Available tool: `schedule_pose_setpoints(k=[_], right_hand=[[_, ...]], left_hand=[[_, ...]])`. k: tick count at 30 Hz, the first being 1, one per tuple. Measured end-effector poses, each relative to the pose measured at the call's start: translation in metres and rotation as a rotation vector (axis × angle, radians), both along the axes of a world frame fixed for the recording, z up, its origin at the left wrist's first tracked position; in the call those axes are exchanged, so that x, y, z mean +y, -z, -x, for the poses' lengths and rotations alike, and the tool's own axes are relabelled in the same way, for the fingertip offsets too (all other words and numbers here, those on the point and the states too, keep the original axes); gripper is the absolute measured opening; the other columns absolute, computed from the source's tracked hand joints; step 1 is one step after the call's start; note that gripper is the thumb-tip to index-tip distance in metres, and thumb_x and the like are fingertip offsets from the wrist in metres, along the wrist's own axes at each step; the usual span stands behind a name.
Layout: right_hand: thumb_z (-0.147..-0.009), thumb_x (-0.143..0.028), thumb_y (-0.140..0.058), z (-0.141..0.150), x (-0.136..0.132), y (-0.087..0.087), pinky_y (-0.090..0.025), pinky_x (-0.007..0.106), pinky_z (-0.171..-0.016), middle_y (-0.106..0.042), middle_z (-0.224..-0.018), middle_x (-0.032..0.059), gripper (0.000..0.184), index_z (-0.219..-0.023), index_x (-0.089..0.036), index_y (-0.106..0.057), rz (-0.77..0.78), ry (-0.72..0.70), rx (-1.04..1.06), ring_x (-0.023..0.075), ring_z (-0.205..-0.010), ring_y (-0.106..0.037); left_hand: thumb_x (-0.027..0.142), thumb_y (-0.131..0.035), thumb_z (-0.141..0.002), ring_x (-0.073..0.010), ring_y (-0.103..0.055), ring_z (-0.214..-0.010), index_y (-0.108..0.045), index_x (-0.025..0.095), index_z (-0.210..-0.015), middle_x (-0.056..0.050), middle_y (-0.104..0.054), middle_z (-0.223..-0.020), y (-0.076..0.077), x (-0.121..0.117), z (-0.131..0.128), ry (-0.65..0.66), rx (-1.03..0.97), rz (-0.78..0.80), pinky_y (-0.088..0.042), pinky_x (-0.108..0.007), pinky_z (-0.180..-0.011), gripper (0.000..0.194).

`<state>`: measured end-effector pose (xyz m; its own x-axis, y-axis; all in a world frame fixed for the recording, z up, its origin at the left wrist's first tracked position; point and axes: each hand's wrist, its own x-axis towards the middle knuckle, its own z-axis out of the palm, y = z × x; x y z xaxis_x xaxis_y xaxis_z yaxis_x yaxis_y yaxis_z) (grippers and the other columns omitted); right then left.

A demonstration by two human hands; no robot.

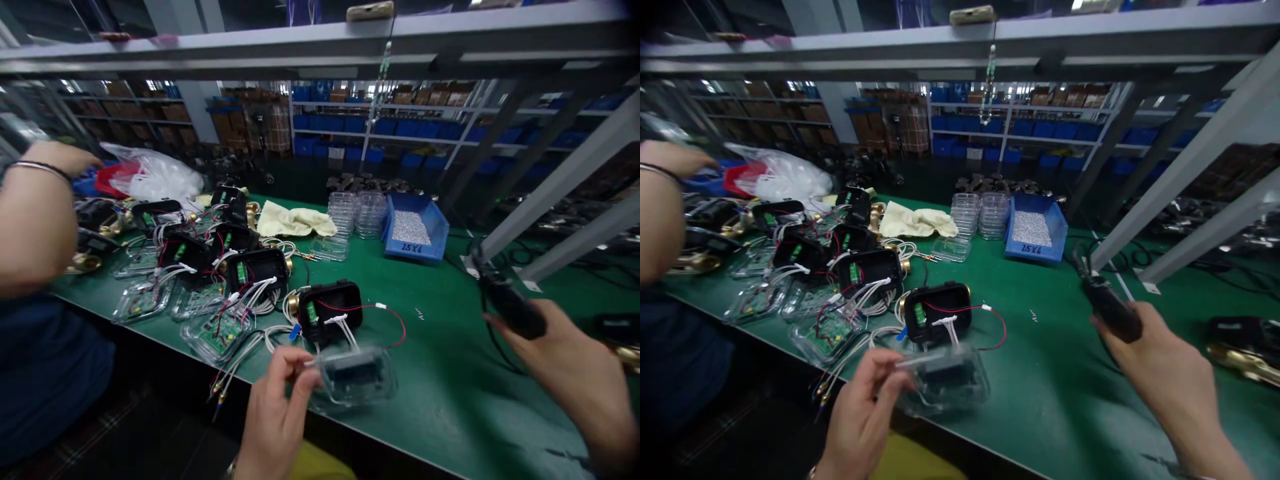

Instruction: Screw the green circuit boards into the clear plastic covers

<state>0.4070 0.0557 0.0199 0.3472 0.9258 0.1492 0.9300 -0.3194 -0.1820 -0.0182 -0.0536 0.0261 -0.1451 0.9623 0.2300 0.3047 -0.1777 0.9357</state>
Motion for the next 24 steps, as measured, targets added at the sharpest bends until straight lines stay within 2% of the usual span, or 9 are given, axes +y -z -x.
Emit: schedule_pose_setpoints(k=[2, 4, 8, 11, 15, 17, 18, 20, 24], right_hand=[[-0.077, -0.088, -0.047, -0.008, 0.000, 0.017, -0.038, 0.039, -0.055, -0.065, -0.078, 0.0133, 0.066, -0.115, -0.034, -0.053, 0.120, -0.046, -0.048, 0.0330, -0.058, -0.059], [-0.082, -0.084, -0.043, -0.016, -0.003, 0.036, -0.041, 0.039, -0.056, -0.065, -0.081, 0.0136, 0.064, -0.114, -0.029, -0.051, 0.137, -0.124, -0.057, 0.0325, -0.062, -0.062], [-0.086, -0.076, -0.034, -0.032, -0.011, 0.063, -0.046, 0.048, -0.073, -0.062, -0.085, 0.0194, 0.064, -0.113, -0.020, -0.051, 0.061, -0.245, -0.140, 0.0388, -0.078, -0.063], [-0.087, -0.075, -0.033, -0.038, -0.012, 0.066, -0.045, 0.054, -0.080, -0.061, -0.085, 0.0213, 0.066, -0.110, -0.018, -0.057, 0.034, -0.290, -0.206, 0.0428, -0.082, -0.060], [-0.087, -0.075, -0.036, -0.009, -0.002, 0.045, -0.044, 0.059, -0.086, -0.060, -0.098, 0.0243, 0.074, -0.116, -0.013, -0.063, -0.021, -0.351, -0.191, 0.0452, -0.091, -0.058], [-0.089, -0.071, -0.043, 0.030, 0.002, 0.028, -0.044, 0.059, -0.096, -0.059, -0.112, 0.0230, 0.070, -0.121, -0.012, -0.063, -0.040, -0.466, 0.029, 0.0424, -0.104, -0.057], [-0.092, -0.068, -0.042, 0.053, 0.003, 0.019, -0.046, 0.052, -0.100, -0.060, -0.116, 0.0180, 0.063, -0.122, -0.016, -0.062, -0.021, -0.533, 0.127, 0.0357, -0.108, -0.058], [-0.098, -0.061, -0.043, 0.103, 0.005, 0.003, -0.051, 0.042, -0.097, -0.060, -0.124, 0.0107, 0.049, -0.125, -0.024, -0.061, 0.170, -0.676, 0.414, 0.0261, -0.109, -0.060], [-0.095, -0.053, -0.060, 0.179, 0.016, -0.011, -0.051, 0.040, -0.102, -0.059, -0.128, 0.0111, 0.072, -0.154, -0.026, -0.028, 0.478, -0.788, 1.182, 0.0232, -0.113, -0.062]], left_hand=[[0.045, -0.051, -0.099, -0.0096, -0.055, -0.057, -0.054, 0.022, -0.093, 0.003, -0.063, -0.068, -0.010, 0.011, 0.001, -0.115, -0.262, 0.199, -0.043, -0.018, -0.053, 0.025], [0.052, -0.053, -0.097, -0.0075, -0.050, -0.054, -0.053, 0.020, -0.089, 0.005, -0.061, -0.065, -0.017, 0.021, 0.002, -0.154, -0.415, 0.265, -0.039, -0.015, -0.049, 0.033], [0.054, -0.058, -0.094, -0.0066, -0.050, -0.056, -0.053, 0.020, -0.090, 0.006, -0.060, -0.064, -0.026, 0.030, 0.004, -0.157, -0.426, 0.244, -0.039, -0.014, -0.052, 0.035], [0.053, -0.056, -0.095, -0.0072, -0.052, -0.058, -0.053, 0.020, -0.094, 0.006, -0.061, -0.063, -0.030, 0.028, 0.005, -0.151, -0.372, 0.228, -0.041, -0.015, -0.055, 0.033], [0.054, -0.056, -0.095, -0.0077, -0.053, -0.056, -0.052, 0.021, -0.096, 0.006, -0.062, -0.063, -0.031, 0.026, 0.005, -0.143, -0.353, 0.224, -0.042, -0.016, -0.054, 0.033], [0.054, -0.056, -0.095, -0.0080, -0.053, -0.055, -0.051, 0.021, -0.096, 0.006, -0.062, -0.062, -0.031, 0.026, 0.005, -0.137, -0.362, 0.220, -0.042, -0.017, -0.054, 0.034], [0.054, -0.056, -0.095, -0.0083, -0.053, -0.055, -0.051, 0.021, -0.095, 0.006, -0.062, -0.062, -0.032, 0.026, 0.005, -0.134, -0.364, 0.218, -0.042, -0.017, -0.055, 0.034], [0.054, -0.055, -0.095, -0.0092, -0.053, -0.056, -0.051, 0.021, -0.095, 0.005, -0.062, -0.062, -0.033, 0.024, 0.006, -0.117, -0.354, 0.215, -0.043, -0.018, -0.055, 0.033], [0.050, -0.051, -0.098, -0.0121, -0.059, -0.062, -0.056, 0.021, -0.093, 0.002, -0.064, -0.065, -0.036, 0.014, 0.016, -0.001, -0.209, 0.175, -0.045, -0.022, -0.061, 0.030]])
